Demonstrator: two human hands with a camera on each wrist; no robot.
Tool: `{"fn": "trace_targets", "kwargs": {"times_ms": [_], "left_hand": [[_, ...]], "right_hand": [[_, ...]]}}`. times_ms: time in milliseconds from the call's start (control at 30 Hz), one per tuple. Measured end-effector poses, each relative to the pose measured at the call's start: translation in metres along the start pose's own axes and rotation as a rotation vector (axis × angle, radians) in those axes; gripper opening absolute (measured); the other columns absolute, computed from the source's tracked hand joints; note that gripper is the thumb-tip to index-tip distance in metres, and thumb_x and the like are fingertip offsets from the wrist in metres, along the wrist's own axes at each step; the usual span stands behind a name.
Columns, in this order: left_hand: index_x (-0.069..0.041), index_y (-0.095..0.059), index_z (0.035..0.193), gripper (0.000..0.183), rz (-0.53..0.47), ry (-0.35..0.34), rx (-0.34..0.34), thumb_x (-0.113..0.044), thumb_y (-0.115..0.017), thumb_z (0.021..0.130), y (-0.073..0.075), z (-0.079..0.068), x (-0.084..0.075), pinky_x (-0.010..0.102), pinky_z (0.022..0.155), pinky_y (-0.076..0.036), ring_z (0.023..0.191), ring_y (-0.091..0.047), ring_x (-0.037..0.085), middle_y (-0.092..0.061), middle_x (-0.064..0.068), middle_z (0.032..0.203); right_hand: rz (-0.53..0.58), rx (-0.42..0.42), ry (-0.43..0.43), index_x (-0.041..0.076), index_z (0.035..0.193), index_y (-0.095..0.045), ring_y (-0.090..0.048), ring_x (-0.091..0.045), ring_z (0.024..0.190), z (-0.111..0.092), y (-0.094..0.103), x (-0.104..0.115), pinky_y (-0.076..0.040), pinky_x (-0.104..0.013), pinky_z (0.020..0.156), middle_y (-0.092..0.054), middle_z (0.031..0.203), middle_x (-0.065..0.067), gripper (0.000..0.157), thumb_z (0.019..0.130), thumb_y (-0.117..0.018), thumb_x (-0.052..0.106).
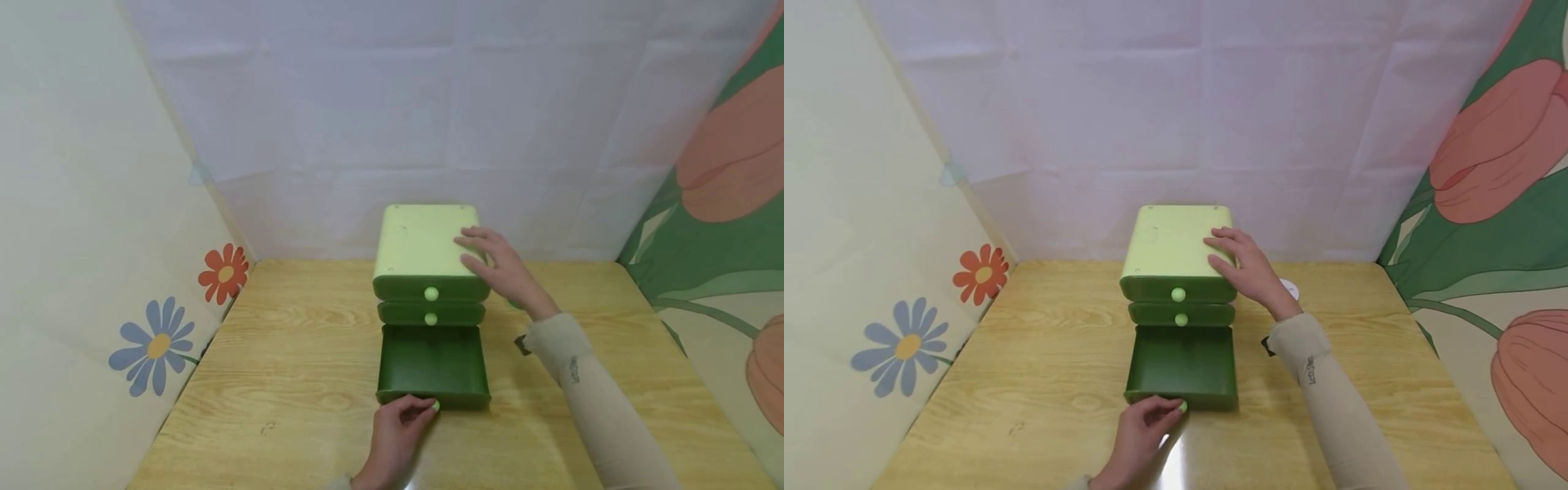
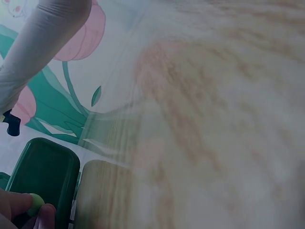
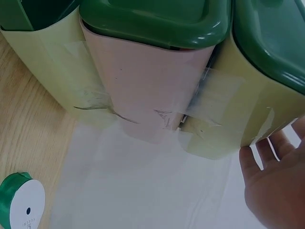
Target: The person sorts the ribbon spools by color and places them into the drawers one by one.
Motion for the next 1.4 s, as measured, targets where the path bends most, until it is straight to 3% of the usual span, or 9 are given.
{"fn": "trace_targets", "kwargs": {"times_ms": [433, 1033, 1233, 1400], "left_hand": [[-0.011, -0.08, 0.1, 0.01, -0.012, 0.067, 0.013, -0.011, -0.081, 0.09, 0.001, -0.002, 0.007, 0.016, 0.078, -0.059, 0.088, -0.074, 0.005, -0.08, 0.005, 0.103], [-0.011, -0.08, 0.102, 0.013, -0.03, 0.07, 0.006, -0.011, -0.081, 0.09, 0.001, -0.002, 0.006, 0.017, 0.078, -0.06, 0.087, -0.074, 0.007, -0.079, 0.006, 0.099], [-0.01, -0.08, 0.102, 0.013, -0.014, 0.05, 0.001, -0.011, -0.081, 0.09, 0.002, -0.004, 0.006, 0.018, 0.078, -0.06, 0.085, -0.074, 0.008, -0.079, 0.007, 0.097], [-0.01, -0.08, 0.103, 0.013, -0.007, 0.041, -0.001, -0.011, -0.081, 0.09, 0.002, -0.004, 0.005, 0.018, 0.078, -0.061, 0.085, -0.074, 0.008, -0.079, 0.007, 0.097]], "right_hand": [[0.015, 0.004, 0.0, 0.021, 0.153, -0.05, -0.025, -0.032, 0.157, 0.0, 0.0, -0.001, -0.022, -0.069, 0.123, -0.034, 0.168, -0.004, 0.05, 0.108, -0.053, 0.042], [0.013, -0.007, 0.019, 0.019, 0.152, -0.051, -0.026, -0.033, 0.156, 0.001, 0.0, -0.002, -0.021, -0.069, 0.124, -0.035, 0.167, -0.005, 0.049, 0.108, -0.054, 0.04], [0.071, -0.009, -0.01, 0.023, 0.153, -0.05, -0.027, -0.031, 0.156, -0.001, 0.003, -0.007, -0.021, -0.069, 0.124, -0.035, 0.167, -0.001, 0.048, 0.108, -0.053, 0.04], [0.153, -0.09, -0.055, 0.021, 0.154, -0.05, -0.033, -0.032, 0.153, -0.002, 0.016, -0.022, -0.025, -0.064, 0.125, -0.04, 0.164, -0.004, 0.047, 0.11, -0.049, 0.039]]}}
Point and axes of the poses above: each hand's wrist, its own z-axis towards the middle knuckle, its own y-axis out of the back of the hand, x = y × z, the point moved 7 cm from there along z, towards the middle knuckle
